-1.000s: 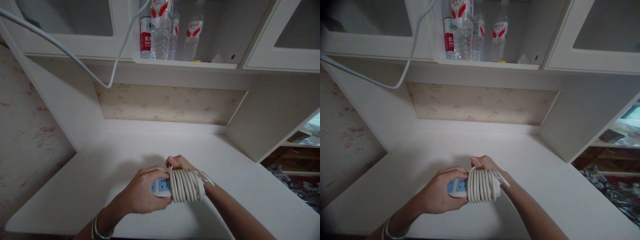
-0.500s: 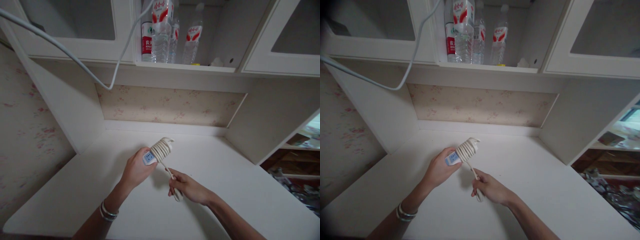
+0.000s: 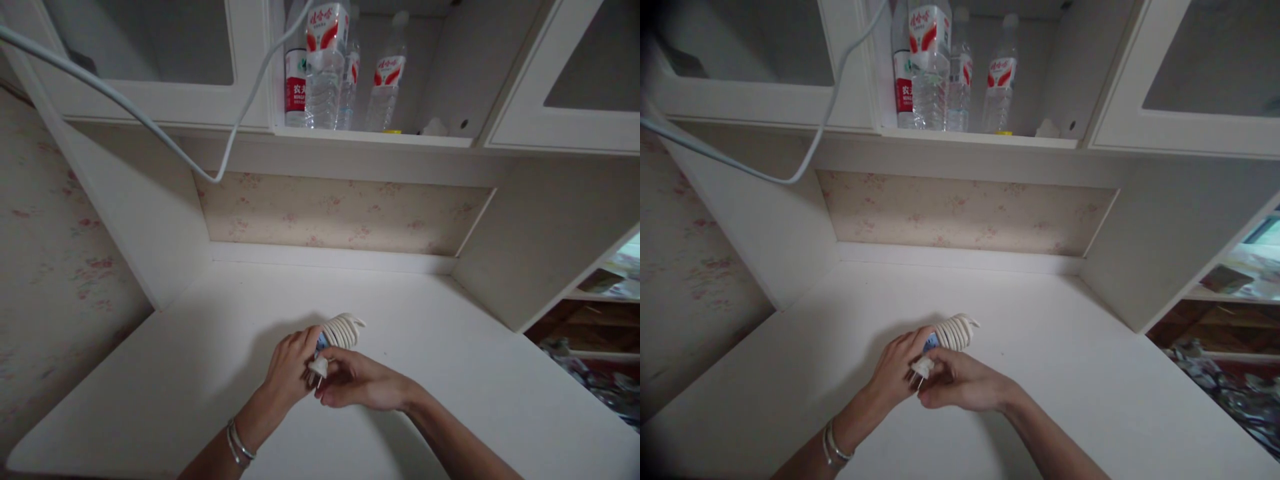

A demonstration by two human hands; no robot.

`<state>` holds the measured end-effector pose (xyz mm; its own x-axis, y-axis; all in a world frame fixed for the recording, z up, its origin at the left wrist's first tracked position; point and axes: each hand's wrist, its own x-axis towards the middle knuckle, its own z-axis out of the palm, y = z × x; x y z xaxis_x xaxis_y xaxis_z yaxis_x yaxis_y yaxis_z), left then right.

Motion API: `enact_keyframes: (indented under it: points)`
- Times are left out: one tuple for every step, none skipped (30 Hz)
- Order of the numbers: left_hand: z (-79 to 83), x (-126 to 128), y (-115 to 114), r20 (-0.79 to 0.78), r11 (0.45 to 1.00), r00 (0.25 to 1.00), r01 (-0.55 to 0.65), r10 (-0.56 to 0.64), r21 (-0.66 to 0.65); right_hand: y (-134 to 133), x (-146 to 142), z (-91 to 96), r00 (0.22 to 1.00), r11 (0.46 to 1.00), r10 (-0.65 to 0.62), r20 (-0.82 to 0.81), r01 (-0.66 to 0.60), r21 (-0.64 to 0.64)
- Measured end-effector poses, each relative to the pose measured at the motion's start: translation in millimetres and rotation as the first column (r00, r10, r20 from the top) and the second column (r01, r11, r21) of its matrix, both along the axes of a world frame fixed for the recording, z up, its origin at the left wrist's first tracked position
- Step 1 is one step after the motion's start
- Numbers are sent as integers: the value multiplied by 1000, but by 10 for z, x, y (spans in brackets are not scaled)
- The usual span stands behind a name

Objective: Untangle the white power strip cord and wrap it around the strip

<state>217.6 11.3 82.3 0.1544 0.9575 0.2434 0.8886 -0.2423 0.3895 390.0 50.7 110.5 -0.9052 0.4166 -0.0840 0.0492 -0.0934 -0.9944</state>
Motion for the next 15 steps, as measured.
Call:
enact_keyframes:
  points:
    - [-27, 21, -12, 5, 1000, 1000, -1, 1, 0, 28, -6, -34, 1000, 1000, -28, -3, 28, -4]
    - [-60, 48, -24, 8, 1000, 1000, -14, 14, 2, 63, -11, -75, 996, 996, -88, 6, 88, 14]
    - [-98, 78, -36, 9, 1000, 1000, -29, 29, 4, 102, -14, -121, 985, 985, -169, 25, 167, 52]
    - [-138, 109, -50, 9, 999, 999, -40, 40, 5, 143, -15, -171, 967, 964, -251, 52, 245, 107]
    - [-179, 139, -65, 10, 999, 999, -45, 45, 6, 185, -16, -221, 943, 937, -323, 84, 307, 166]
    - [-218, 166, -81, 11, 999, 999, -44, 44, 7, 224, -15, -271, 919, 912, -378, 117, 347, 216]
    - [-254, 191, -98, 10, 999, 999, -37, 37, 9, 258, -16, -319, 897, 892, -416, 150, 372, 256]
    - [-283, 211, -116, 3, 1000, 1000, -27, 27, 9, 285, -16, -364, 877, 875, -447, 178, 388, 290]
    - [-307, 228, -133, -6, 1000, 1000, -26, 26, 9, 304, -18, -405, 856, 857, -478, 198, 404, 320]
    - [-325, 241, -148, -20, 999, 999, -34, 34, 7, 315, -20, -443, 834, 838, -510, 212, 425, 343]
    - [-338, 251, -162, -38, 999, 998, -43, 43, 4, 318, -24, -478, 809, 817, -543, 223, 448, 363]
    - [-348, 259, -173, -60, 999, 997, -49, 49, 2, 315, -28, -509, 786, 797, -573, 230, 469, 382]
    - [-357, 266, -183, -84, 999, 995, -47, 47, 1, 308, -32, -537, 766, 777, -600, 233, 486, 401]
    - [-366, 273, -190, -107, 999, 994, -33, 33, 2, 299, -38, -562, 748, 758, -623, 231, 502, 418]
    - [-376, 279, -196, -127, 1000, 992, -7, 8, 4, 290, -44, -586, 732, 739, -643, 225, 516, 434]
